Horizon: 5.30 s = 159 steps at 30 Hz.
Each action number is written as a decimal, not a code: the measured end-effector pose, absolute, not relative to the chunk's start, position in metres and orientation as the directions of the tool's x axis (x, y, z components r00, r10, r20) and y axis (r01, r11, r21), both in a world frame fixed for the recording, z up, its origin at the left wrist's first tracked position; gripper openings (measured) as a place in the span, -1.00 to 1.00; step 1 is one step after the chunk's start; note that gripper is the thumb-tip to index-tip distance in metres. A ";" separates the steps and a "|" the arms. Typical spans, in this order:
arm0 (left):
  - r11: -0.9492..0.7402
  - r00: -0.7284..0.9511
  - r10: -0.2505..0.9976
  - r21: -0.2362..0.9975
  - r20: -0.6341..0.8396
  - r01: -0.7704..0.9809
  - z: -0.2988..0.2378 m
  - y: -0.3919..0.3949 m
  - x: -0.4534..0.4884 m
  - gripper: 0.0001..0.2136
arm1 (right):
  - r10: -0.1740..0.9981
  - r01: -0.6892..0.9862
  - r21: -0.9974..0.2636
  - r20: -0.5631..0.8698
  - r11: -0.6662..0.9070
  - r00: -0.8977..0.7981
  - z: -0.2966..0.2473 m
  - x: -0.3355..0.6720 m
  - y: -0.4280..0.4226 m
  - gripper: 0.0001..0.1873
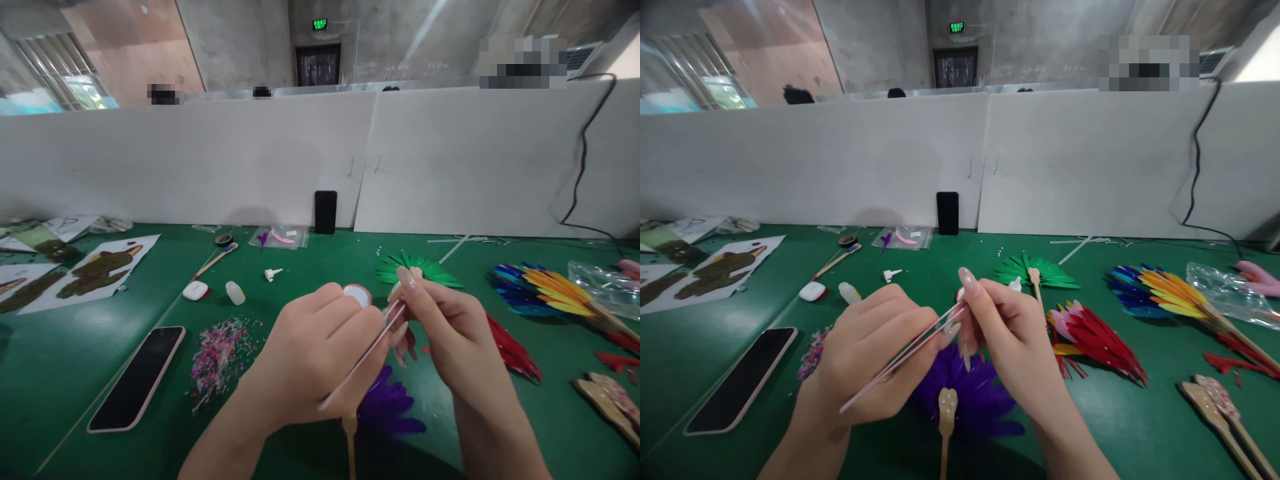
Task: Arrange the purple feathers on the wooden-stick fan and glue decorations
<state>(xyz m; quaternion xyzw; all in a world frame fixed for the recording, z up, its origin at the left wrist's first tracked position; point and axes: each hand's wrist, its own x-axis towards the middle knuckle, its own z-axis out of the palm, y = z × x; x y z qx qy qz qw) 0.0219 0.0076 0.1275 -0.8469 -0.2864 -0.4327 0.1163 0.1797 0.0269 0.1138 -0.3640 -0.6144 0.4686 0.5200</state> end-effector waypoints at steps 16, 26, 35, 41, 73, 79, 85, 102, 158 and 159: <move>-0.846 0.425 0.241 -0.025 0.873 0.532 0.122 0.009 0.030 -0.84 | 0.900 0.018 -0.929 0.354 0.370 -0.253 0.115 0.187 0.027 -0.54; -0.828 0.333 0.224 -0.001 0.916 0.561 0.120 0.005 0.035 -0.86 | 0.917 -0.113 -0.948 0.315 0.296 -0.246 0.116 0.186 0.022 -0.54; -0.844 0.220 0.349 0.203 0.911 0.496 0.121 0.004 0.034 -0.87 | 0.903 -0.262 -0.942 0.291 0.212 -0.317 0.112 0.186 0.022 -0.55; -0.841 0.265 0.427 0.272 0.864 0.468 0.126 0.000 0.030 -0.88 | 0.908 -0.255 -0.940 0.298 0.226 -0.294 0.109 0.189 0.023 -0.54; -0.750 0.174 0.631 0.537 0.756 0.386 0.131 -0.002 0.026 -0.80 | 0.867 -0.091 -0.904 0.426 0.417 -0.260 0.116 0.186 0.024 -0.74; -0.485 0.212 0.844 0.870 0.492 -0.087 0.125 0.014 0.023 -0.81 | 0.862 -0.204 -0.913 0.403 0.354 -0.307 0.112 0.185 0.020 -0.71; -0.216 0.255 0.917 0.920 0.306 -0.326 0.121 0.024 0.028 -0.83 | 0.865 -0.290 -0.915 0.373 0.281 -0.336 0.109 0.184 0.018 -0.73; -0.299 0.343 0.871 0.933 0.353 -0.203 0.126 0.007 0.023 -0.79 | 0.850 -0.153 -0.884 0.466 0.441 -0.245 0.113 0.186 0.017 -0.71; -0.808 0.436 0.297 -0.020 0.849 0.589 0.119 -0.003 0.033 -0.69 | 0.905 -0.085 -0.931 0.365 0.355 -0.220 0.116 0.189 0.014 -0.61; -0.811 0.420 0.282 -0.020 0.863 0.584 0.120 -0.002 0.033 -0.70 | 0.905 -0.086 -0.930 0.368 0.358 -0.214 0.116 0.188 0.014 -0.61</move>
